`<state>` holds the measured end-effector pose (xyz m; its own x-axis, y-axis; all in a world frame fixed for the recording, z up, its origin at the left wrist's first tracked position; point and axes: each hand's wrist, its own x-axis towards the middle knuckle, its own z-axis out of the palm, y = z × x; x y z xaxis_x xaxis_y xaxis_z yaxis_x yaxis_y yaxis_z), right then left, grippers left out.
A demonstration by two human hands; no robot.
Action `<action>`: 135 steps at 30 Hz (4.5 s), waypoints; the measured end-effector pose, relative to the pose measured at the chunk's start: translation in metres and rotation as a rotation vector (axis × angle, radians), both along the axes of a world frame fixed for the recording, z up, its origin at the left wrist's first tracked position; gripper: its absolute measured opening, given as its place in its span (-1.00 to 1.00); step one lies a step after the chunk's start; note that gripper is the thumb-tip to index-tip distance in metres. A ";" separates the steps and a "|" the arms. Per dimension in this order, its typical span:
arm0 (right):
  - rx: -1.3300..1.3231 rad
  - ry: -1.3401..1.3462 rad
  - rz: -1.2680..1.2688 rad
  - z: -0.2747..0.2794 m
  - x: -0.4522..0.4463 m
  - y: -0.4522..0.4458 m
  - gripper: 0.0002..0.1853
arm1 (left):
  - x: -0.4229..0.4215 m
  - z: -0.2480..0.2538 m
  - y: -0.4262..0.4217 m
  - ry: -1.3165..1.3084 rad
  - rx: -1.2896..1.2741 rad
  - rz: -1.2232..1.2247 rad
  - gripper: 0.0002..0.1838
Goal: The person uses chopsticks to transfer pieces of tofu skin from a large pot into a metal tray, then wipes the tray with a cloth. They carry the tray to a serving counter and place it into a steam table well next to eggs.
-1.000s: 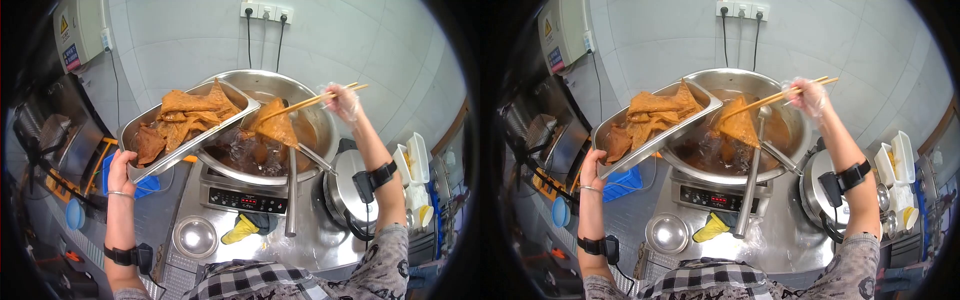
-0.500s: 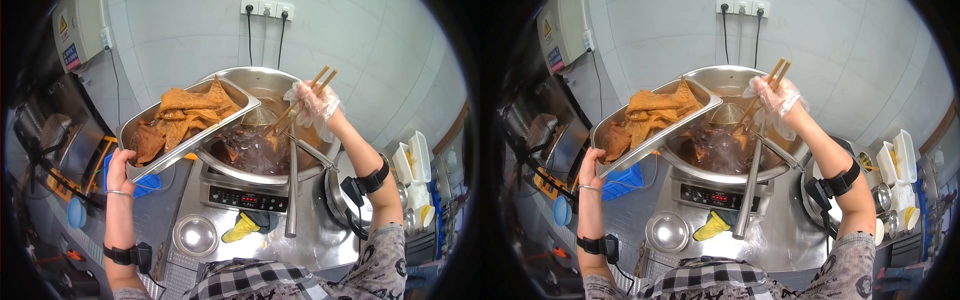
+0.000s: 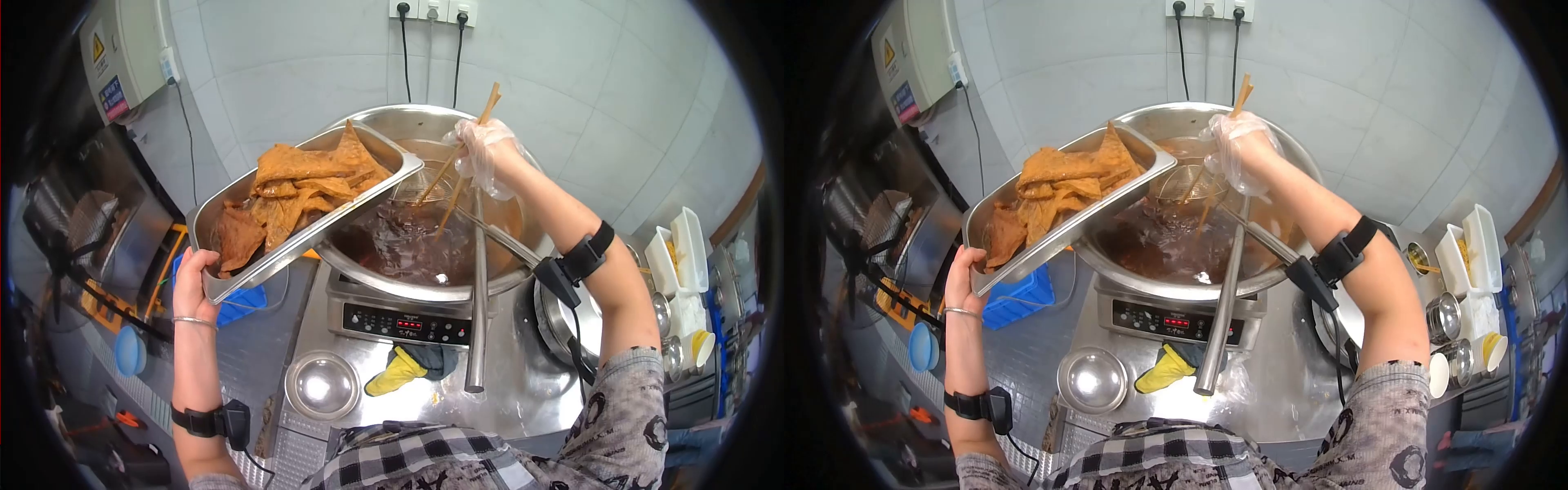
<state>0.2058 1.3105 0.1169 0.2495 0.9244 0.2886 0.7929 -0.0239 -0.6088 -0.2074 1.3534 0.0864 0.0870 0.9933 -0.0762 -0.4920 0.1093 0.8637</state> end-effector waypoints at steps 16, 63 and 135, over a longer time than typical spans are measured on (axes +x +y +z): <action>-0.205 0.500 -0.217 0.031 -0.012 -0.005 -0.75 | -0.003 -0.002 0.002 0.001 -0.010 -0.015 -0.81; 0.741 0.194 0.357 0.123 -0.115 -0.010 -0.69 | -0.010 -0.007 0.013 -0.022 0.022 -0.057 -0.84; 0.052 0.713 0.168 -0.024 -0.027 0.015 -0.71 | -0.003 -0.016 -0.010 -0.025 0.029 0.021 -0.81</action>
